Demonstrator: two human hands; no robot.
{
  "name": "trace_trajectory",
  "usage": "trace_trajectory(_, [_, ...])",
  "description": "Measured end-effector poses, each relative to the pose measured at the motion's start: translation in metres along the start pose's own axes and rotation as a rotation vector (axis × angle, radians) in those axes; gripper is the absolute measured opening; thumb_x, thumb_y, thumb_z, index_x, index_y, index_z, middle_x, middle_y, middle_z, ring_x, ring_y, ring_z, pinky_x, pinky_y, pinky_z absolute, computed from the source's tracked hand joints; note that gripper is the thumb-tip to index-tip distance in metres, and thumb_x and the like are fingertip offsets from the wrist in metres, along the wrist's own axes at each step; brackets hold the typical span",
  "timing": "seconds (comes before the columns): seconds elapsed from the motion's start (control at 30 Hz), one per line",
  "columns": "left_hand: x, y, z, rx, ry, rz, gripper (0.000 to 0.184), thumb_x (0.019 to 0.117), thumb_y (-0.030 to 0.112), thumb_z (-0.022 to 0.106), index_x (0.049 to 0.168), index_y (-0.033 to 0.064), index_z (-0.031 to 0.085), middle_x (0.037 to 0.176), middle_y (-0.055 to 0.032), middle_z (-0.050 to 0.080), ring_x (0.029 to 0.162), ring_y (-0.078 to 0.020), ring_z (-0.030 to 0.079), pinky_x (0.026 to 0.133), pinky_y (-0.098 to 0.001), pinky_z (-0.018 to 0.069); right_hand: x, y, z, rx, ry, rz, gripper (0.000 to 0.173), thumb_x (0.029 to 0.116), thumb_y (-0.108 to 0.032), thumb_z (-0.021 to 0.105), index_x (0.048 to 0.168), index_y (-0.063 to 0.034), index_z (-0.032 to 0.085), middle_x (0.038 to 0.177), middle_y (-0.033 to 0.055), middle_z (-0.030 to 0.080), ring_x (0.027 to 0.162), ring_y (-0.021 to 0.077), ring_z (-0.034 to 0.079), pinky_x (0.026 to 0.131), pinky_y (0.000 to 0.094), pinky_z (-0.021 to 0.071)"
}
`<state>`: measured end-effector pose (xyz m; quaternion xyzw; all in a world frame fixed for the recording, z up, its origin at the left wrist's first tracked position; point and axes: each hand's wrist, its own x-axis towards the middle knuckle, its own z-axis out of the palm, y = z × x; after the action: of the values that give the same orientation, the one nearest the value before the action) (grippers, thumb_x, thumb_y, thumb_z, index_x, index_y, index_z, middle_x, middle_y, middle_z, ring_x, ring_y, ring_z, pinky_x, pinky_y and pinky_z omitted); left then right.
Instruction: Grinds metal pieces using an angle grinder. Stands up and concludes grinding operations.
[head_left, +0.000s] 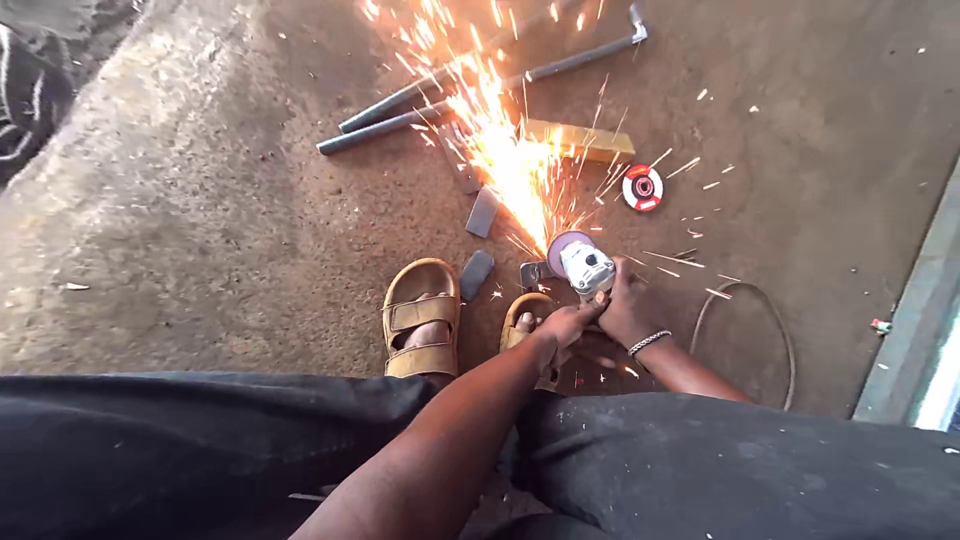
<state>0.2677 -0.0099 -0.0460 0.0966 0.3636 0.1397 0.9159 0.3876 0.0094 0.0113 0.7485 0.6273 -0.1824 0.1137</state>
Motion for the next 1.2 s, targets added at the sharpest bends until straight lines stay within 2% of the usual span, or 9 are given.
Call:
trace_trajectory(0.07, [0.005,0.002,-0.002,0.006,-0.015,0.018,0.063,0.1064,0.060,0.039,0.140,0.0092,0.054,0.119,-0.0160,0.069,0.103,-0.0312,0.071,0.082,-0.0541,0.0607,0.005,0.001,0.003,0.022,0.048,-0.012,0.081,0.0812,-0.015,0.078,0.151,-0.0013,0.039,0.105,0.0280,0.070,0.091,0.0480,0.072,0.074,0.0642,0.0569])
trace_trajectory(0.23, [-0.004,0.001,0.000,0.070,-0.008,0.006,0.065,0.1074,0.059,0.038,0.137,0.0039,0.055,0.115,-0.0167,0.072,0.095,-0.0289,0.074,0.078,-0.0486,0.0630,-0.001,0.007,0.008,0.023,0.064,-0.055,0.082,0.0781,-0.017,0.079,0.149,-0.0033,0.041,0.094,0.0263,0.071,0.083,0.0479,0.071,0.067,0.0646,0.0557])
trace_trajectory(0.3, [-0.002,0.006,0.004,0.050,0.006,0.019,0.064,0.1073,0.059,0.038,0.137,0.0056,0.056,0.114,-0.0155,0.072,0.094,-0.0276,0.073,0.077,-0.0474,0.0623,0.005,0.006,0.003,0.010,0.053,-0.028,0.083,0.0793,-0.016,0.079,0.151,-0.0039,0.039,0.098,0.0276,0.070,0.086,0.0486,0.071,0.068,0.0655,0.0556])
trace_trajectory(0.43, [0.000,-0.001,-0.001,0.035,-0.008,0.018,0.064,0.1064,0.060,0.041,0.137,0.0048,0.057,0.117,-0.0165,0.070,0.099,-0.0300,0.072,0.081,-0.0515,0.0622,0.000,0.006,0.007,0.014,0.050,-0.021,0.081,0.0805,-0.017,0.079,0.150,-0.0026,0.040,0.100,0.0270,0.071,0.085,0.0476,0.072,0.069,0.0639,0.0567])
trace_trajectory(0.57, [-0.001,-0.001,-0.001,0.056,-0.003,0.006,0.065,0.1073,0.059,0.038,0.137,0.0032,0.056,0.114,-0.0178,0.072,0.094,-0.0300,0.074,0.078,-0.0497,0.0626,0.001,0.008,0.007,0.018,0.055,-0.070,0.083,0.0801,-0.020,0.080,0.151,-0.0013,0.040,0.103,0.0277,0.071,0.086,0.0475,0.072,0.070,0.0644,0.0570])
trace_trajectory(0.67, [-0.002,0.004,0.000,-0.003,0.004,0.019,0.063,0.1074,0.059,0.038,0.140,0.0085,0.054,0.116,-0.0160,0.072,0.096,-0.0291,0.074,0.078,-0.0485,0.0626,0.006,0.003,0.007,-0.009,0.090,-0.076,0.080,0.0799,-0.018,0.077,0.149,-0.0017,0.041,0.100,0.0271,0.071,0.084,0.0478,0.072,0.067,0.0638,0.0562])
trace_trajectory(0.77, [-0.006,-0.004,-0.003,-0.003,-0.024,0.008,0.064,0.1073,0.058,0.039,0.138,0.0043,0.055,0.117,-0.0178,0.070,0.100,-0.0314,0.072,0.082,-0.0533,0.0618,-0.003,0.007,0.012,-0.004,0.084,-0.106,0.080,0.0777,-0.020,0.079,0.147,-0.0035,0.043,0.096,0.0251,0.071,0.080,0.0462,0.072,0.063,0.0625,0.0561])
trace_trajectory(1.1, [-0.002,-0.005,-0.004,0.077,-0.037,-0.015,0.067,0.1073,0.060,0.038,0.138,0.0026,0.055,0.117,-0.0187,0.071,0.098,-0.0313,0.074,0.082,-0.0519,0.0626,-0.008,0.006,0.008,0.038,0.036,-0.022,0.082,0.0803,-0.019,0.080,0.150,-0.0027,0.040,0.099,0.0273,0.071,0.086,0.0477,0.072,0.070,0.0643,0.0567])
trace_trajectory(1.2, [0.003,0.001,-0.002,0.034,-0.039,0.036,0.063,0.1074,0.059,0.038,0.139,0.0067,0.054,0.118,-0.0161,0.070,0.100,-0.0300,0.072,0.080,-0.0519,0.0615,0.003,0.002,0.005,0.017,0.059,-0.003,0.083,0.0808,-0.018,0.080,0.152,-0.0014,0.040,0.105,0.0280,0.070,0.090,0.0481,0.072,0.073,0.0648,0.0569])
